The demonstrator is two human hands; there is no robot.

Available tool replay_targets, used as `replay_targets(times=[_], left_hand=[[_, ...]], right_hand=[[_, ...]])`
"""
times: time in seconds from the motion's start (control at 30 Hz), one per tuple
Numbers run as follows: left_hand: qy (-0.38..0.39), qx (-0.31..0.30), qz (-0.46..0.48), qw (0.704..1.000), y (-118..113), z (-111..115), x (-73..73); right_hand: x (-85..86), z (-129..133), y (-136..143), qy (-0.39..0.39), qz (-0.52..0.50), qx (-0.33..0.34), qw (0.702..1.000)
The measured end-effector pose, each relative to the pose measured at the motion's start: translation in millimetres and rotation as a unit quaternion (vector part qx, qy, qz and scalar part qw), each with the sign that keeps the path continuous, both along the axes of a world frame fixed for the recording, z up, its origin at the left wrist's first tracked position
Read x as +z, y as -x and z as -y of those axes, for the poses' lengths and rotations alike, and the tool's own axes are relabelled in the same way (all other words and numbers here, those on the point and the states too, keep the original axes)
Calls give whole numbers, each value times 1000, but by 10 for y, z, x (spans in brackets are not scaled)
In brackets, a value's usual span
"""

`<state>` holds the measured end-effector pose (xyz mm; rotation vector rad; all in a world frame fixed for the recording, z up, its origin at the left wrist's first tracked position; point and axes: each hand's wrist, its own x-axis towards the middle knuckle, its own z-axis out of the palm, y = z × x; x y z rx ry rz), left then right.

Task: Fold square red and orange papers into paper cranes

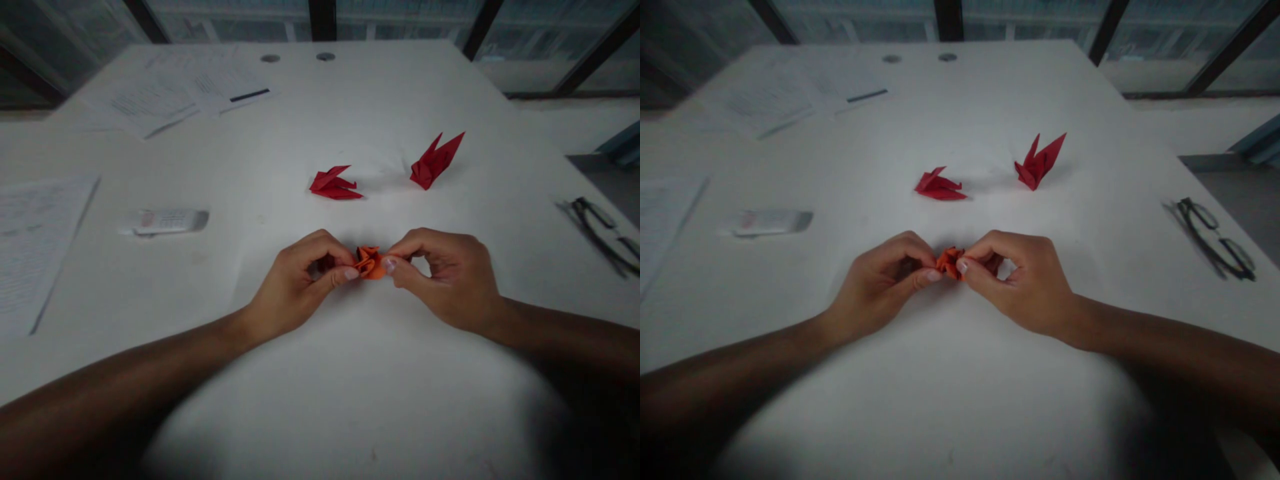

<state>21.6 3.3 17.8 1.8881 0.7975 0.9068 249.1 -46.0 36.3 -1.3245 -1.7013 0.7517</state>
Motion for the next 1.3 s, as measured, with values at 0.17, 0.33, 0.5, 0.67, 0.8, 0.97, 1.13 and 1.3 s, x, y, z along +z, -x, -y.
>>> replay_targets(times=[0.17,0.33,0.5,0.67,0.8,0.97,1.13,1.3], left_hand=[[129,33,102,986,53,-77,-71],[205,84,198,955,81,-166,-97],[254,99,259,927,69,-192,-45],[285,125,282,908,60,-212,-38],[305,161,283,895,23,-223,-20],[324,174,287,884,-3,-229,-3],[324,185,275,886,14,-240,-27],[329,156,248,898,42,-238,-33]], right_hand=[[-46,-130,-54,54,-117,-37,991],[-194,-307,-171,86,-206,-80,972],[-282,-367,-220,118,-267,-63,954],[-254,-379,-212,137,-294,-73,943],[-223,-388,-194,153,-320,-83,932],[-177,-413,-191,169,-337,-91,922],[-153,-456,-213,185,-359,-105,909],[-165,-485,-235,196,-381,-115,896]])
